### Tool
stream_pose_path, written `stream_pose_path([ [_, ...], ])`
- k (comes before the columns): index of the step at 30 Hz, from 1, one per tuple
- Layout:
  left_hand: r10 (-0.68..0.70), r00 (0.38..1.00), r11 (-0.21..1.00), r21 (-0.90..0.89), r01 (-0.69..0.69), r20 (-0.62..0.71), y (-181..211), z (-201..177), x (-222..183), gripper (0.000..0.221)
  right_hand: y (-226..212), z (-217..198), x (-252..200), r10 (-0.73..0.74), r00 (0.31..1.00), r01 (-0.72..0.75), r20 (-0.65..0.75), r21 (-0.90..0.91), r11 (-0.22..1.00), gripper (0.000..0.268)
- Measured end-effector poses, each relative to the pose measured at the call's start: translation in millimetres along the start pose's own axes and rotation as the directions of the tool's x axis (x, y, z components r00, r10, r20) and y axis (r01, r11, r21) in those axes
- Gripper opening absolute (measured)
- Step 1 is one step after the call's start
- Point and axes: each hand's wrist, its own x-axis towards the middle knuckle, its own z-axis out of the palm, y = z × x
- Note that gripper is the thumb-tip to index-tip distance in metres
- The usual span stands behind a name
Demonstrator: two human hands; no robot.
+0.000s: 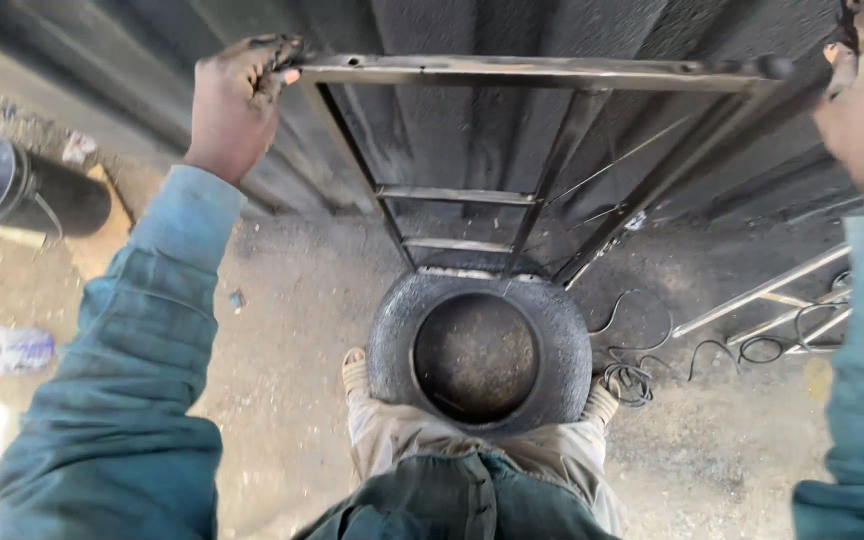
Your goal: Spray painting a black metal frame using a pneumatic spray gun and repositioning the frame manually to cover all surfaces.
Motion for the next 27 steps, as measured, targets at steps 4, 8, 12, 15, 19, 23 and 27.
stream_pose_path([
  [4, -0.007, 1.0, 0.997, 0.082, 0.009, -0.021, -47, 33, 16, 0.058, -42, -25, -45, -0.279, 0.936, 0.204, -0.214, -0.316, 0.926, 0.049],
  [8, -0.078, 0.997, 0.995, 0.057, 0.079, -0.02, -92, 69, 36, 0.077, -46, -12, -104, 0.086, 0.995, -0.093, -0.046, -0.198, 0.976, 0.048],
  [12, 0.016, 0.997, 0.994, 0.109, -0.008, -0.07, -132, 87, 48, 0.078, 9, 8, -178, 0.263, 0.965, -0.26, -0.002, -0.138, 0.956, 0.048],
  [15, 0.116, 0.99, 0.982, 0.16, -0.103, -0.074, -146, 89, 54, 0.074, 41, 18, -233, 0.526, 0.85, -0.506, 0.037, -0.22, 0.834, 0.049],
  [19, 0.177, 0.981, 0.941, 0.306, -0.143, -0.085, -143, 76, 55, 0.06, 62, 33, -289, 0.557, 0.829, -0.558, -0.042, -0.101, 0.823, 0.045],
  [23, 0.238, 0.944, 0.91, 0.392, -0.134, -0.228, -56, 57, 85, 0.033, 63, 49, -314, 0.726, 0.687, -0.724, 0.032, -0.045, 0.688, 0.044],
  [27, 0.302, 0.925, 0.94, 0.236, -0.248, -0.231, 41, 71, 111, 0.012, 74, 99, -327, 0.81, 0.575, -0.814, 0.115, -0.014, 0.58, 0.049],
])
